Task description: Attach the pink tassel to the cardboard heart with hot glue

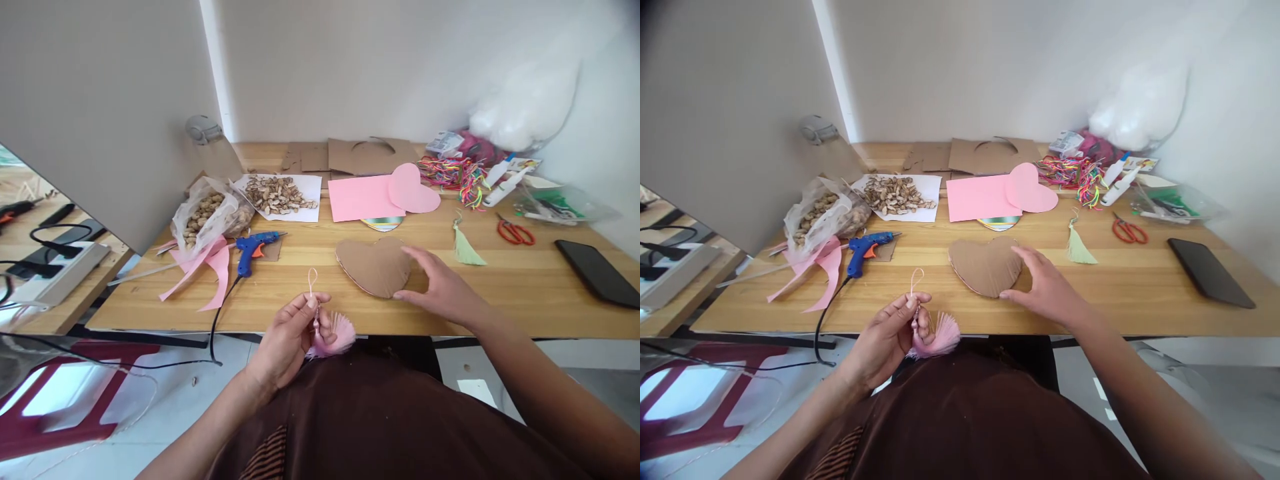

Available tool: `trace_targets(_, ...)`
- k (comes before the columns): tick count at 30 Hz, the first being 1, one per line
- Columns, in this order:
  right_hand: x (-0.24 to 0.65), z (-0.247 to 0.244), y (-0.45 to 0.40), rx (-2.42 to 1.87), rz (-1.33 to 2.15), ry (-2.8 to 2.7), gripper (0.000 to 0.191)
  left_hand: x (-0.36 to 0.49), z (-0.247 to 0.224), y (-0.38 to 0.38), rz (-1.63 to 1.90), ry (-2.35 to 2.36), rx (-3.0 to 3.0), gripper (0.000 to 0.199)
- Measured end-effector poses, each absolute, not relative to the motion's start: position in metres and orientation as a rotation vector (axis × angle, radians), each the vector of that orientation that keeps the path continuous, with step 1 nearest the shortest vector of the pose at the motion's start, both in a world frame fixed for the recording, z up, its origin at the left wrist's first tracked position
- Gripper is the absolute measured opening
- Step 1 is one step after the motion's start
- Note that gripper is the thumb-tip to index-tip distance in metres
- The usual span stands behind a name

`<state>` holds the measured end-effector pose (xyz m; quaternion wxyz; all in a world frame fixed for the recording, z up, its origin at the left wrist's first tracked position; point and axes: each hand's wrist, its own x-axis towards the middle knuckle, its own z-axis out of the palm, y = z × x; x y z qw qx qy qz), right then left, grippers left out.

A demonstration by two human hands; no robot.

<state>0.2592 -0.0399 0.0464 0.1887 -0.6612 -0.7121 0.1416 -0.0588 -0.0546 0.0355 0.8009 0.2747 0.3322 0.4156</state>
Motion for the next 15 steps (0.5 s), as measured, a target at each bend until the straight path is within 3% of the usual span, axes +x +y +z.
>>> trace_targets(10, 0.227, 0.041, -0.01, -1.697, 0.436, -2.147, 0.069, -0.066, 0.024, -0.062, 0.839, 0.729, 0.662, 0.033)
trace_targets(15, 0.218, 0.045, 0.006, -1.68, 0.387, -2.199, 0.069, -0.092, 0.038, -0.049, 0.97, 0.99, 1.076, 0.029)
